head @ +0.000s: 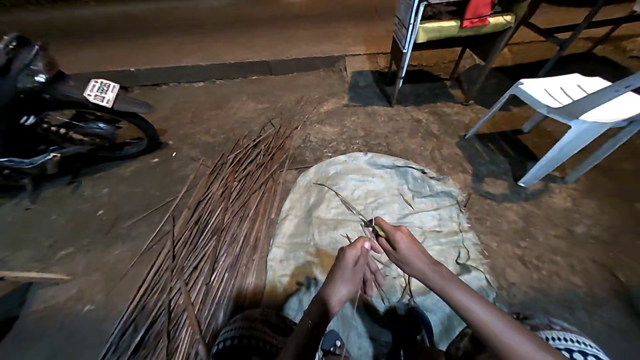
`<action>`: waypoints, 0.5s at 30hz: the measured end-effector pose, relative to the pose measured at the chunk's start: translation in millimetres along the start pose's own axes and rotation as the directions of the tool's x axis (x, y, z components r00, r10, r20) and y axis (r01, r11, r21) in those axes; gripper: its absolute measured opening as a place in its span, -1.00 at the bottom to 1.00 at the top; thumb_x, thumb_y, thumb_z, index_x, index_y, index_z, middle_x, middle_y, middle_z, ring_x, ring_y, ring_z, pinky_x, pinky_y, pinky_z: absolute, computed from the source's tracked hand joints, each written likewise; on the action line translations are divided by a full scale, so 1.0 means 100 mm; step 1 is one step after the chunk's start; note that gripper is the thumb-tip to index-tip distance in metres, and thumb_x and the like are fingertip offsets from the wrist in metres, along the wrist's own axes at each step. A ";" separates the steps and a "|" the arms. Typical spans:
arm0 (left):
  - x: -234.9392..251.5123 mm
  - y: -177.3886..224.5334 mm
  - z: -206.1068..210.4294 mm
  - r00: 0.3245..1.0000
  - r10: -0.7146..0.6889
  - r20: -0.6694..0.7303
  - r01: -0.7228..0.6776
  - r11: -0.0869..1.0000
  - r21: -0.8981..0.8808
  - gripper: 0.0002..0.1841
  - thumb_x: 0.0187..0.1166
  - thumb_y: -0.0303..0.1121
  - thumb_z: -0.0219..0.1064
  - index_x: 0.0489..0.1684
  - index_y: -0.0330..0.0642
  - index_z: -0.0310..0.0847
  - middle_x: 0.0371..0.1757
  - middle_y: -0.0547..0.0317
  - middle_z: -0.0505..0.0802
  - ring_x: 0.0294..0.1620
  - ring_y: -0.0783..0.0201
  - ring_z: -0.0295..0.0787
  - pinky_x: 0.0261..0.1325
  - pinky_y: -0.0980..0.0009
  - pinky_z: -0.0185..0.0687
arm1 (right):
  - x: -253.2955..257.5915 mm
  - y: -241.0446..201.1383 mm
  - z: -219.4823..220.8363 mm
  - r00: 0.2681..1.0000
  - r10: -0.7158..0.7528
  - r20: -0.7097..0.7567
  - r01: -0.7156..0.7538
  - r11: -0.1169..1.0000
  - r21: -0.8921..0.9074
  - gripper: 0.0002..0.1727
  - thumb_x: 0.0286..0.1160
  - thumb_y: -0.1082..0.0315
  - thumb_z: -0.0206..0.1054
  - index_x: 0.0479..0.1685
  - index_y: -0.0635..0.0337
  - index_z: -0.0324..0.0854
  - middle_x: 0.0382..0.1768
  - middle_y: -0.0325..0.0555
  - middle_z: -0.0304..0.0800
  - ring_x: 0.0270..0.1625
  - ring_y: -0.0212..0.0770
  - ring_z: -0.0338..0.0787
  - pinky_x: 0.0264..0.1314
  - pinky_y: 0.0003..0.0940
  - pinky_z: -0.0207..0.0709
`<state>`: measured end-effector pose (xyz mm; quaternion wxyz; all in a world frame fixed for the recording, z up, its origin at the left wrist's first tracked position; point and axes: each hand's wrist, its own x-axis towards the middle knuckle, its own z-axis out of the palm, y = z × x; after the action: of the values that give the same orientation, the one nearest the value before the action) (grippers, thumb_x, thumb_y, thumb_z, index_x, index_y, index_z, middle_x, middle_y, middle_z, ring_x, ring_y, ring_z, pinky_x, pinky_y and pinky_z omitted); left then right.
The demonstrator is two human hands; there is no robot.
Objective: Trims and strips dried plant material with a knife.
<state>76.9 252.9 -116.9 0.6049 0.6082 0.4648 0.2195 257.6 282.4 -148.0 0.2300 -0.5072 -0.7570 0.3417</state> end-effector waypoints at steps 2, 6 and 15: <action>-0.02 0.00 0.04 0.998 0.032 -0.048 -0.030 0.998 0.048 -0.65 0.92 -0.32 -0.14 0.30 -0.34 0.49 -0.54 0.27 0.75 -0.75 0.54 0.52 -0.60 0.58 0.51 | -0.01 0.02 0.00 0.995 -0.035 -0.091 0.051 0.982 0.183 -0.64 0.61 0.43 0.02 0.21 0.29 0.67 -0.52 -0.11 0.60 -0.55 -0.25 0.51 -0.42 -0.26 0.44; -0.05 0.02 0.10 0.967 0.120 -0.224 -0.102 0.991 0.090 -0.73 0.77 -0.35 0.23 0.26 -0.32 0.51 -0.60 0.28 0.76 -0.78 0.54 0.54 -0.65 0.60 0.51 | -0.01 -0.03 0.02 0.988 0.064 -0.143 0.048 0.745 0.665 -0.71 0.71 0.38 -0.01 -0.06 0.22 0.66 -0.67 -0.54 0.37 -0.69 -0.66 0.30 -0.62 -0.69 0.21; -0.06 -0.14 0.18 0.838 0.428 -0.340 -0.189 0.810 0.555 -0.70 0.75 -0.37 0.22 0.15 -0.45 0.73 -0.40 -0.03 0.92 -0.54 0.20 0.89 -0.38 0.31 0.85 | 0.01 0.00 0.03 0.982 0.106 -0.159 0.031 0.731 0.682 -0.69 0.65 0.43 0.01 0.05 0.24 0.69 -0.69 -0.55 0.34 -0.71 -0.64 0.26 -0.63 -0.68 0.18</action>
<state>84.8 236.2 -131.1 0.2571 0.7448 0.5239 0.3237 255.4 282.5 -150.2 0.4627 -0.4327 -0.5437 0.5505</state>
